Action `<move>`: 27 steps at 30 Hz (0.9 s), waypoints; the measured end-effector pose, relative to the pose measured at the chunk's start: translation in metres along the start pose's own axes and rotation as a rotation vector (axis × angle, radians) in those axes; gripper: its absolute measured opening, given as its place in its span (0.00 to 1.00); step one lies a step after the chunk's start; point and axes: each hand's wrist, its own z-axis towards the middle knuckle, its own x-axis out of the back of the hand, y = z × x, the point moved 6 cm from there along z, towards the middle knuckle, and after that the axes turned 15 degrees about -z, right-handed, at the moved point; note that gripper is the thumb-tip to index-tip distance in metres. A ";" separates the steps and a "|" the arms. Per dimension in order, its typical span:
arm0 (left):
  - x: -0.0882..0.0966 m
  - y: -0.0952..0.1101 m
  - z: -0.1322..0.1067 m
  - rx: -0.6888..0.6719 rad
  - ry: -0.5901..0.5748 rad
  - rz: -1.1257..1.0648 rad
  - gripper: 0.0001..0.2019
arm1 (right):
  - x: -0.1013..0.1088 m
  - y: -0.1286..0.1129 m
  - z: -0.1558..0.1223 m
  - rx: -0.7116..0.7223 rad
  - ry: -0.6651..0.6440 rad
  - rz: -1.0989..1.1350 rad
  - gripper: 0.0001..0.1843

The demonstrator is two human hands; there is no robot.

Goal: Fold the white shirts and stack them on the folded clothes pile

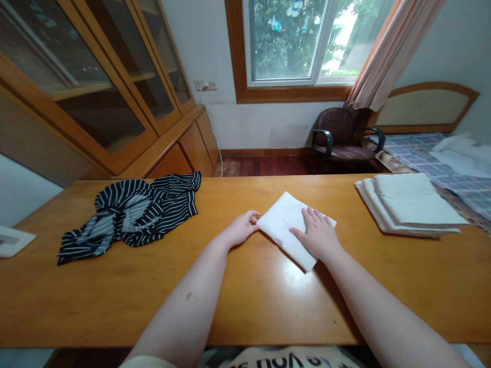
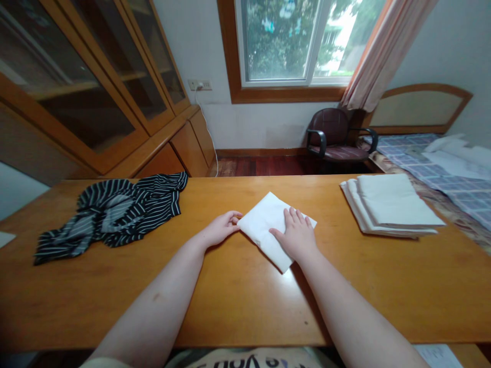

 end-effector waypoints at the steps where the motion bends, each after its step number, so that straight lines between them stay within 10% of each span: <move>1: 0.000 0.001 -0.001 0.009 -0.013 0.015 0.18 | 0.000 0.000 0.000 0.010 0.001 0.000 0.45; 17: -0.008 0.009 -0.007 0.019 -0.135 -0.249 0.10 | 0.004 0.001 -0.002 0.070 0.004 0.012 0.44; 27: 0.004 0.013 -0.004 -0.015 -0.036 0.012 0.07 | 0.001 0.001 -0.001 0.058 0.009 0.020 0.44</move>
